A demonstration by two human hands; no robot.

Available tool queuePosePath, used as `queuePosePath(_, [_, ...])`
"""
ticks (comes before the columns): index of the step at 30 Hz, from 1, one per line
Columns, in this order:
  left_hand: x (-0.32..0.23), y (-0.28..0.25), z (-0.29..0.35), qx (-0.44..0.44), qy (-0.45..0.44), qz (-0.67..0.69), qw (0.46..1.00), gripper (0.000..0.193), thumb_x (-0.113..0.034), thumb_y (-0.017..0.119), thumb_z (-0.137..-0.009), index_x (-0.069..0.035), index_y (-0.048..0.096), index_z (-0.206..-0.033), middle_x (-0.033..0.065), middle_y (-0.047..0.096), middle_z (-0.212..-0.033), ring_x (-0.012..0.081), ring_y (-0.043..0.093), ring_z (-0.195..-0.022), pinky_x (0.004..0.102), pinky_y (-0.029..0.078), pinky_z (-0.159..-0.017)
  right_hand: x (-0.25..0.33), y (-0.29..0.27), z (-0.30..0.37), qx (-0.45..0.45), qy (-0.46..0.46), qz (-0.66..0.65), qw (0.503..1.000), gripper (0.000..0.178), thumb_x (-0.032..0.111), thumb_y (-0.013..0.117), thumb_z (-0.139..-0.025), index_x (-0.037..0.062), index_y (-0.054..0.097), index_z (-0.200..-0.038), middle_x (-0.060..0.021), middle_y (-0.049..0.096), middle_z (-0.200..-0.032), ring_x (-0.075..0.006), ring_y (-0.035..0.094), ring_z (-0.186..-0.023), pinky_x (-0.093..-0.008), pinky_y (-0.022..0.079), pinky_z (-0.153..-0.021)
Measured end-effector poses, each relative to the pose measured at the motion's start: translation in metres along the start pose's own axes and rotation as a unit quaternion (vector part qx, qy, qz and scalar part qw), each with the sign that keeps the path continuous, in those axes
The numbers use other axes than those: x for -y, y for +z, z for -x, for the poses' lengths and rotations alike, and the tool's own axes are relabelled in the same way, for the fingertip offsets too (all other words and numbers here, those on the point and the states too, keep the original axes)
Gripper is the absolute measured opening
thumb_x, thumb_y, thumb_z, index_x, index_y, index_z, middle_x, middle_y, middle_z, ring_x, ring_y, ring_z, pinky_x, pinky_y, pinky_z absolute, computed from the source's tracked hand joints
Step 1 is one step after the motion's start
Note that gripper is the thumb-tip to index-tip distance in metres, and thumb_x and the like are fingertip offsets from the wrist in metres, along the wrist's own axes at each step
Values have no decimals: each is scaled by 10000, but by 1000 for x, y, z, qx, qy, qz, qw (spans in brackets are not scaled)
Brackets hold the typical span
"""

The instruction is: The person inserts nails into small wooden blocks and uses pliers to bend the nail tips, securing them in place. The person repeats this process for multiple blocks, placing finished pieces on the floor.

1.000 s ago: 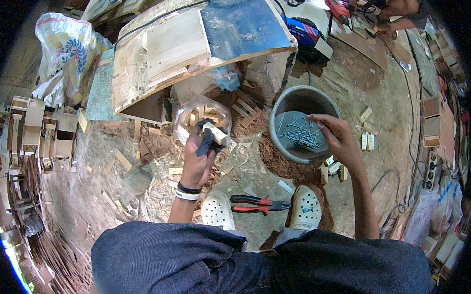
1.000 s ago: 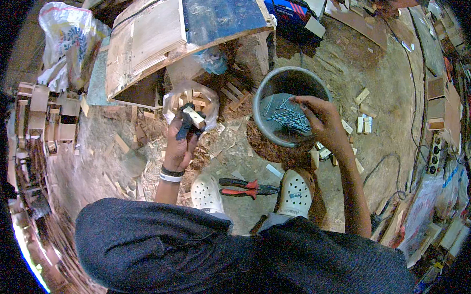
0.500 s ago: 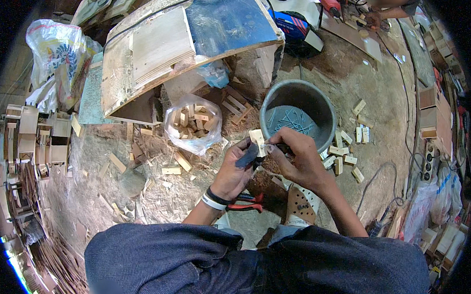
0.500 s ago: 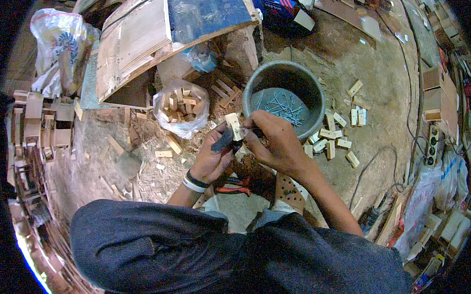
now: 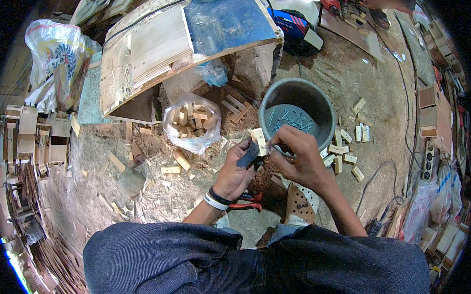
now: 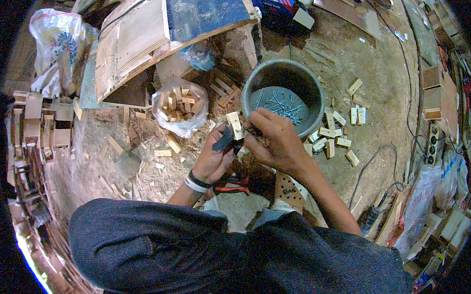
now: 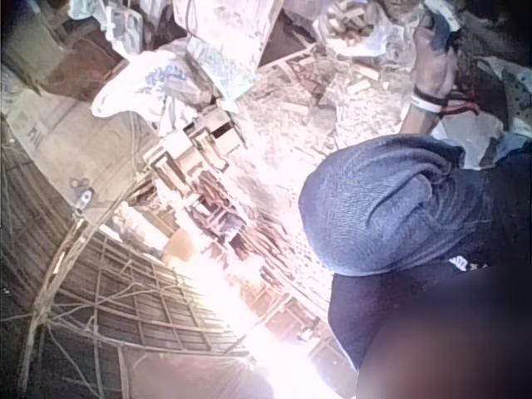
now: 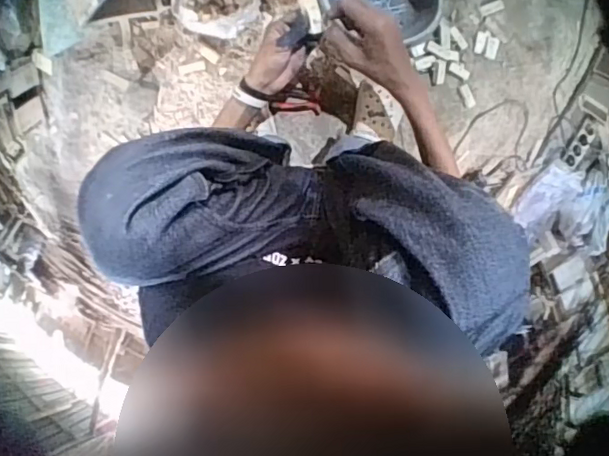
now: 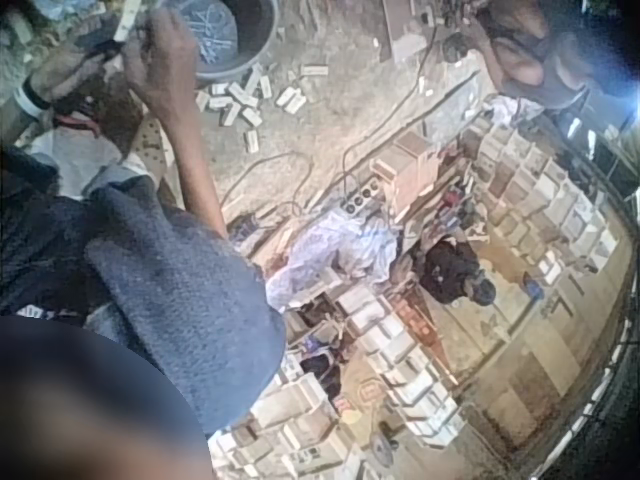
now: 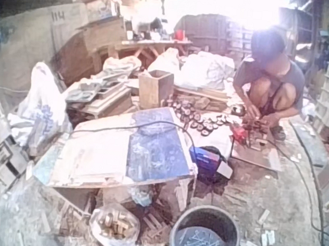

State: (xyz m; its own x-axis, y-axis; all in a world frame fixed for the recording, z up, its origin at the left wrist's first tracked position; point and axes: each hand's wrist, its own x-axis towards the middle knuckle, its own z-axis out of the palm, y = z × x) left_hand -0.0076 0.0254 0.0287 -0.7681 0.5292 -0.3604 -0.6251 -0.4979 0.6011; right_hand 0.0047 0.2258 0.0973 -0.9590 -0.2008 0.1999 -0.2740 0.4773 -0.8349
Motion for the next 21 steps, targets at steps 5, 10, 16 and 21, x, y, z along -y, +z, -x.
queuePosePath(5, [-7, 5, 4, -30, 101, -145, 984, 316, -38, 754, -953, 30, 676, -1251, 82, 741, -1162, 129, 699, -1031, 290, 569, -940, 0, 4, 1, -7, -32, 81, 996, 186, 56, 699, -865, 15, 570, -992, -168, 563, -860, -397, 615, -795, -461, 481, -677])
queuePosePath(10, [-13, 10, 8, -66, 132, -240, 960, 263, 4, 790, -911, 30, 734, -1166, 83, 757, -1131, 123, 696, -1033, 286, 561, -951, 6, 8, 3, -15, 57, -19, 998, 152, 43, 680, -894, 10, 574, -997, -165, 589, -848, -352, 620, -759, -435, 488, -677])
queuePosePath(16, [-9, 12, 4, -44, 105, -76, 991, 344, -9, 775, -929, 18, 691, -1261, 76, 745, -1176, 121, 691, -1054, 282, 552, -964, 12, 11, 5, -58, 89, -36, 994, 126, 9, 705, -892, -1, 598, -957, -129, 576, -775, -241, 596, -668, -369, 467, -627])
queuePosePath(21, [-7, 10, 6, -39, 122, -54, 990, 426, 5, 765, -931, 9, 638, -1339, 75, 725, -1237, 121, 678, -1102, 288, 540, -993, 14, 20, 1, -157, 49, -27, 986, 127, -26, 710, -884, -3, 603, -949, -122, 570, -763, -230, 568, -626, -352, 452, -590])
